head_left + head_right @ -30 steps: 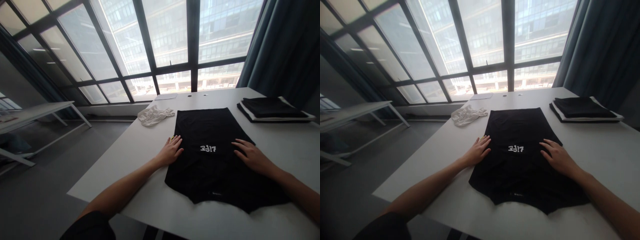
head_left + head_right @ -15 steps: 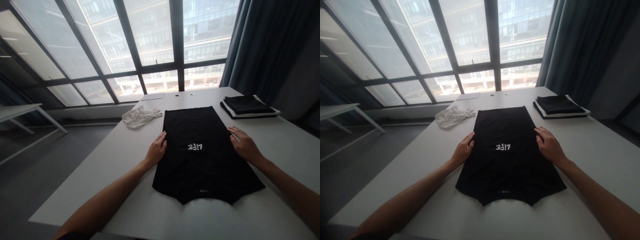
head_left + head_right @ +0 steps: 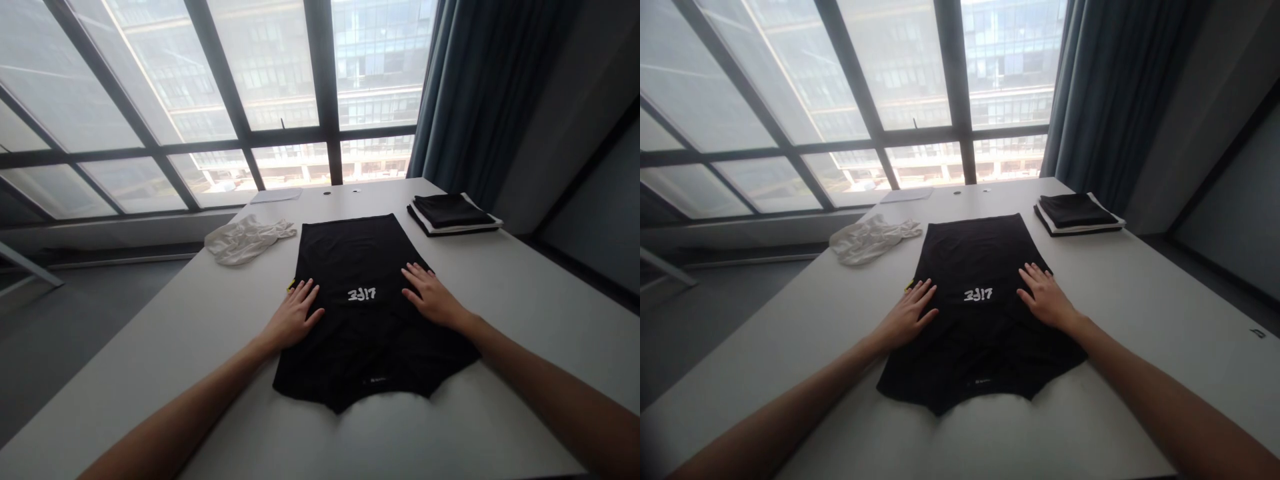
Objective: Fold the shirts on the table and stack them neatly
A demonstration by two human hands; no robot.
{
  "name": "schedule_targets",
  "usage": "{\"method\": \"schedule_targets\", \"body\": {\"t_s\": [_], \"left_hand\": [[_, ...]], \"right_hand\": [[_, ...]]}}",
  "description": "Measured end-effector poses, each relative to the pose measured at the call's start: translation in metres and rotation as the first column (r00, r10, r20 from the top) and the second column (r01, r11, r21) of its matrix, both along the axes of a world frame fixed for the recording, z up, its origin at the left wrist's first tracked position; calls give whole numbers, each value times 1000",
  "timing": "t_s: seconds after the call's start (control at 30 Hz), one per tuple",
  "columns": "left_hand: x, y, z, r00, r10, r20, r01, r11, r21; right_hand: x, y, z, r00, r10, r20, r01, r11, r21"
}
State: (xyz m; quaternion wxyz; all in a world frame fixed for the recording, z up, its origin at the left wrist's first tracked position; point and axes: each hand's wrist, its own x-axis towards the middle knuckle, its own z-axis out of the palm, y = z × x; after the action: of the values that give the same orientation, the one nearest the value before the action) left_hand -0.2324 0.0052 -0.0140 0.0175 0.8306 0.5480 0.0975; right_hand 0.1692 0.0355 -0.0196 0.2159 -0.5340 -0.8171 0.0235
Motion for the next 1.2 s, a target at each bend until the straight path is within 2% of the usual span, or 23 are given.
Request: {"method": "schedule_targets", "body": {"t_s": [0.07, 0.17, 0.37, 0.53, 0.63, 0.8, 1.0, 1.2], "left_hand": [[0, 0, 1, 1000, 8, -11, -8, 1000, -6], [1, -1, 4, 1000, 16, -23, -16, 1000, -20], [2, -3, 5, 999, 22, -31, -23, 999, -26], [2, -3, 3, 1000, 15, -5, -15, 1000, -16], [2, -4, 6, 998, 14, 57, -14, 1000, 16], [0, -3, 15, 981, 21, 192, -45, 992, 118], [-7, 4, 4, 992, 101, 73, -102, 995, 0], [-7, 5, 0, 994, 101, 49, -101, 995, -1]], "right_hand": [[-3, -1, -8, 995, 3, 96, 6, 996, -91], [-1, 0, -12, 991, -7, 132, 24, 991, -130], [8, 5, -4, 997, -66, 50, 69, 996, -49], [12, 10, -8, 982, -114, 152, 138, 979, -151], [11, 9, -8, 974, -132, 186, 158, 978, -133], [13, 6, -5, 974, -169, 149, 180, 982, -61], [16, 6, -8, 966, -195, 171, 222, 963, -155], [15, 6, -6, 962, -223, 156, 241, 965, -105]]}}
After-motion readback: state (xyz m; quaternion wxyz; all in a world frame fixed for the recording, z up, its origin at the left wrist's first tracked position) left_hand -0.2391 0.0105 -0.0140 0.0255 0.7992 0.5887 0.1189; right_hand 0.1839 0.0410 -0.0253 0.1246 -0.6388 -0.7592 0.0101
